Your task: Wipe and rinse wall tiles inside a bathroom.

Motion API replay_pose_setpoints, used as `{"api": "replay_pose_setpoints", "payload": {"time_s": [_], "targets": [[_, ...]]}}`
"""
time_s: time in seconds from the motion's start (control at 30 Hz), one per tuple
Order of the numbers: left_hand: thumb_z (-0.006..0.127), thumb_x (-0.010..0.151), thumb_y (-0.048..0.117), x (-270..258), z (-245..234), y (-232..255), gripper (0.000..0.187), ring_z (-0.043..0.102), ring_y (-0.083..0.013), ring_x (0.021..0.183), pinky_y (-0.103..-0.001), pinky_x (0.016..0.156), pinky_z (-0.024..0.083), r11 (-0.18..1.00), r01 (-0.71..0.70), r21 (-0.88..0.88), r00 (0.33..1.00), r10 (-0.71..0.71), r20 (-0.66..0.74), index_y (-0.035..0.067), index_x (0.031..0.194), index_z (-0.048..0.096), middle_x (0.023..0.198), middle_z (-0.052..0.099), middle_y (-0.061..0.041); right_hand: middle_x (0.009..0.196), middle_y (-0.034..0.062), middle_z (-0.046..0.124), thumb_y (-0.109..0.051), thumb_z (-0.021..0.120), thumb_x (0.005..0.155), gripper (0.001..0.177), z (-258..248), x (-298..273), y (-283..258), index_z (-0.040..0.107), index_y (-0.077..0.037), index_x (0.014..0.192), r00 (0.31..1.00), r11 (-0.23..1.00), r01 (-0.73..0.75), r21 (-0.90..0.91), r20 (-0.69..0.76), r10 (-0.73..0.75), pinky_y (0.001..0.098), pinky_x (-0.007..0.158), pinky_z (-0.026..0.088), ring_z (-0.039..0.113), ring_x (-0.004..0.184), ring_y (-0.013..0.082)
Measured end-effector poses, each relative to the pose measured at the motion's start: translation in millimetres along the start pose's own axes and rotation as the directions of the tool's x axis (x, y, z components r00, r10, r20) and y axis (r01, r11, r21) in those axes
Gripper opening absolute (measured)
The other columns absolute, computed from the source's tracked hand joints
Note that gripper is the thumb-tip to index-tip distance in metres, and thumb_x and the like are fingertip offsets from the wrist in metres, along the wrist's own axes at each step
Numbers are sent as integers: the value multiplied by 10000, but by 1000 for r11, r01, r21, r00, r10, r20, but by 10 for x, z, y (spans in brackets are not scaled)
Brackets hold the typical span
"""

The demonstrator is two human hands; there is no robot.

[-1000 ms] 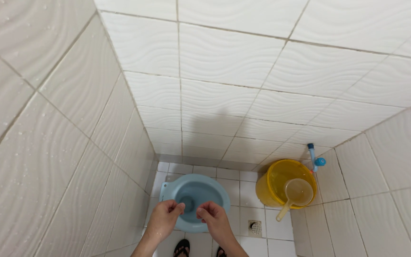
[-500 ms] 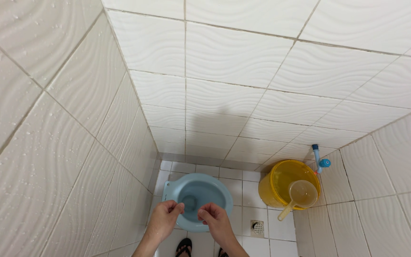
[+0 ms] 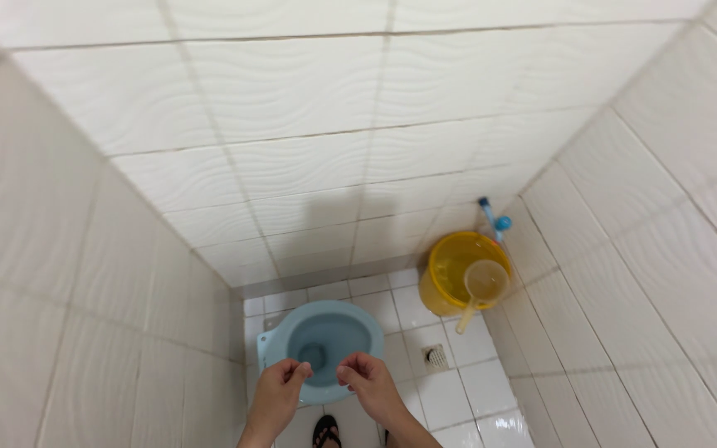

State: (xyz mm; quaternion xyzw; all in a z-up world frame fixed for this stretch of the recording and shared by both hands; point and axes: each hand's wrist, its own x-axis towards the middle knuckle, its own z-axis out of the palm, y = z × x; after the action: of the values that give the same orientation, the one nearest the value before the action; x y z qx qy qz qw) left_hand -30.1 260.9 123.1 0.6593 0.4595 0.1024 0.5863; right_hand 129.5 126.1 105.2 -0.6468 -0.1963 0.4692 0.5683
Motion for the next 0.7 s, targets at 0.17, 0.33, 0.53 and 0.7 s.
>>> {"api": "replay_pose_setpoints", "payload": {"time_s": [0.17,0.33,0.53,0.7], "targets": [[676,920,228,322,273,-260,260,626,-108,665,-297,627,513,999,-50,3,992,49,113,-13,935,772,712,721,-40,801,-3,696,-185,704,933,135,-238,-166,156,692,-50,930,993,993,32,116,-114,-18,260,707,504,642,771,92],[695,907,199,525,588,-249,235,653,-104,702,-282,661,529,996,-78,52,961,61,271,-10,970,781,756,758,-44,810,-1,698,-183,699,940,136,-439,-409,228,691,-48,940,963,981,79,176,-266,-30,255,711,500,637,773,91],[717,906,215,670,1095,88,233,591,-113,668,-298,623,490,970,-154,187,888,53,456,9,991,785,730,722,-64,817,0,704,-182,691,947,130,-733,-642,464,686,-52,941,887,958,132,256,-461,1,259,708,496,635,773,91],[755,884,245,750,1684,287,263,567,-140,666,-317,617,478,927,-272,259,831,90,549,20,1013,797,739,691,-92,827,-13,706,-229,659,977,177,-1016,-906,402,674,-55,952,821,938,157,308,-568,49,252,737,502,644,796,80]]}}
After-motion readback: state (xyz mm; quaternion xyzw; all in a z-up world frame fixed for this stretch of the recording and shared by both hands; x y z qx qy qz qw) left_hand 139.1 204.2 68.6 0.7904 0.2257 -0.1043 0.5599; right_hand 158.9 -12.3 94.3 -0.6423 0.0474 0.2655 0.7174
